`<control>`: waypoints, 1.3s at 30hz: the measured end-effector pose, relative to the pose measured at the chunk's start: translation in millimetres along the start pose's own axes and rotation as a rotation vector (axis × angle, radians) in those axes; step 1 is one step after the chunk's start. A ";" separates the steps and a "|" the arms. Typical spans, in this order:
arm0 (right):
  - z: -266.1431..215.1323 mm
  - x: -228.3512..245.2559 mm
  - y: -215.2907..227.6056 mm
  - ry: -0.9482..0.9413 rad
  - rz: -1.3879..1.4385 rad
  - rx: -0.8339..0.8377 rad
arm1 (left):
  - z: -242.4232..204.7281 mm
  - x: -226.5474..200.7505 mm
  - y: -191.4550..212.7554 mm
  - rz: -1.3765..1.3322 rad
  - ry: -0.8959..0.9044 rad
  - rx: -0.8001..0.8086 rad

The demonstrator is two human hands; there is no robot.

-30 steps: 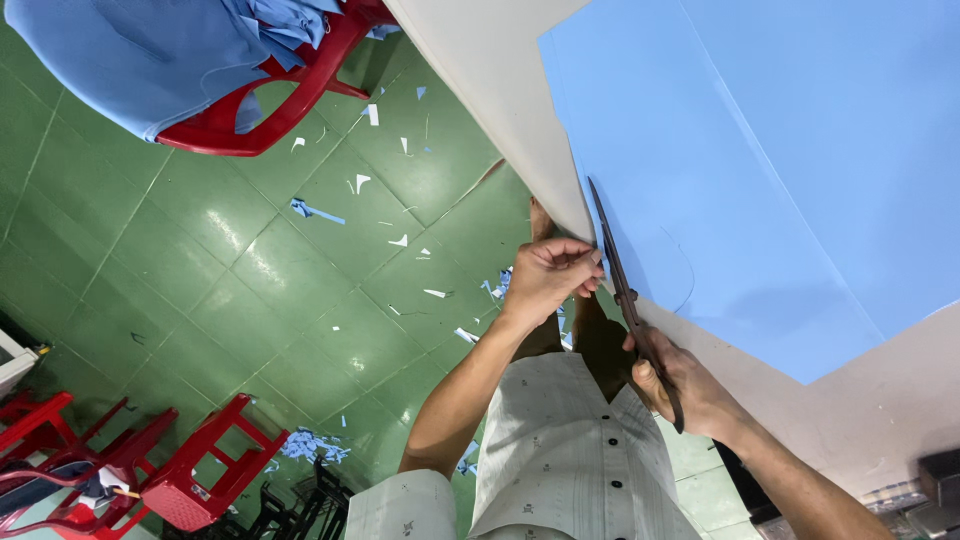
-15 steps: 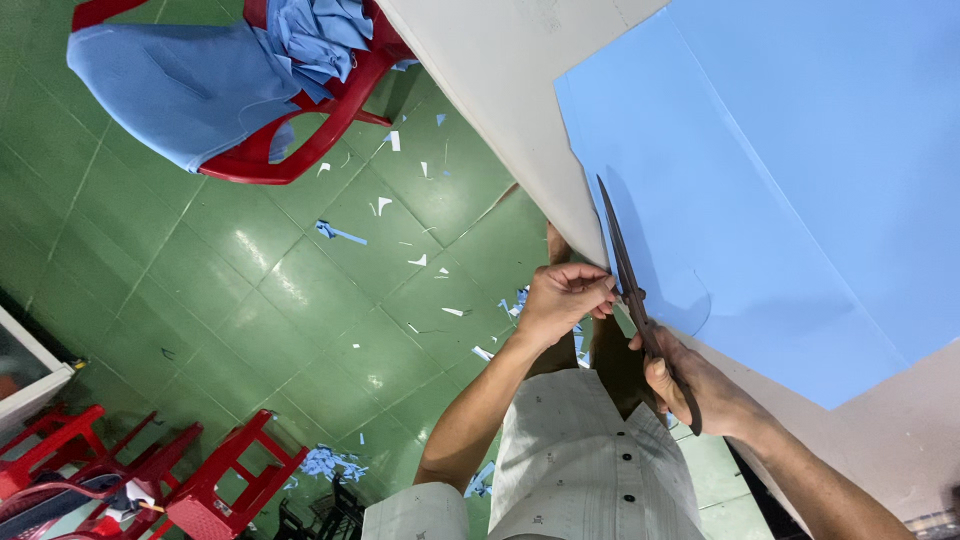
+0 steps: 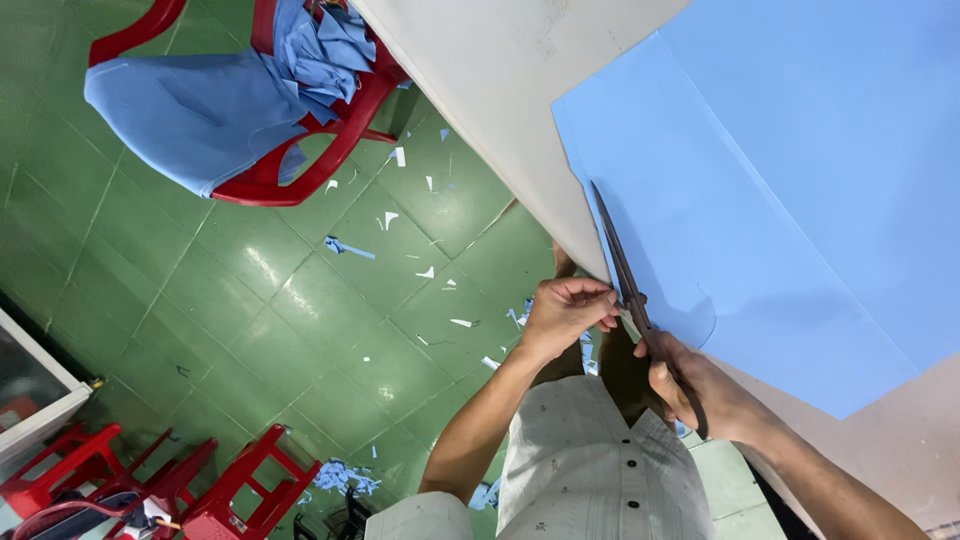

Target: The person cuts a large piece of light blue fabric on a work table using shears, following a pattern. They then use a steam iron to press the fabric and continue cutting along the edges to refine the shape.

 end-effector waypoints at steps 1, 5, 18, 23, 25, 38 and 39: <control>2.0 1.4 1.3 0.004 -0.002 -0.001 | 0.0 -2.0 0.1 0.001 -0.004 0.001; 11.6 19.6 0.4 0.032 -0.019 0.045 | 1.1 1.2 0.6 0.002 0.008 0.026; 23.5 46.1 2.7 0.030 -0.095 -0.013 | 5.3 8.4 2.6 0.003 0.009 0.073; 21.2 54.8 0.8 0.023 -0.025 0.048 | 17.5 -22.5 28.4 0.111 -0.071 -0.025; 19.8 56.3 -0.6 0.010 -0.002 0.051 | 24.7 -56.3 41.4 0.193 -0.136 -0.144; -5.5 62.8 -2.3 -0.233 0.037 0.099 | 66.8 -144.6 34.2 0.203 0.032 -0.336; -12.9 57.1 -1.1 -0.269 0.051 0.092 | 67.0 -142.9 35.5 0.193 0.027 -0.328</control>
Point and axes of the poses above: each hand's wrist, its own z-axis towards the middle knuckle, its own y-axis out of the back of the hand, x = y × z, the point moved 6 cm from there along z, towards the middle knuckle, and after that the axes turned 10 degrees about z, right-handed, at the moved point
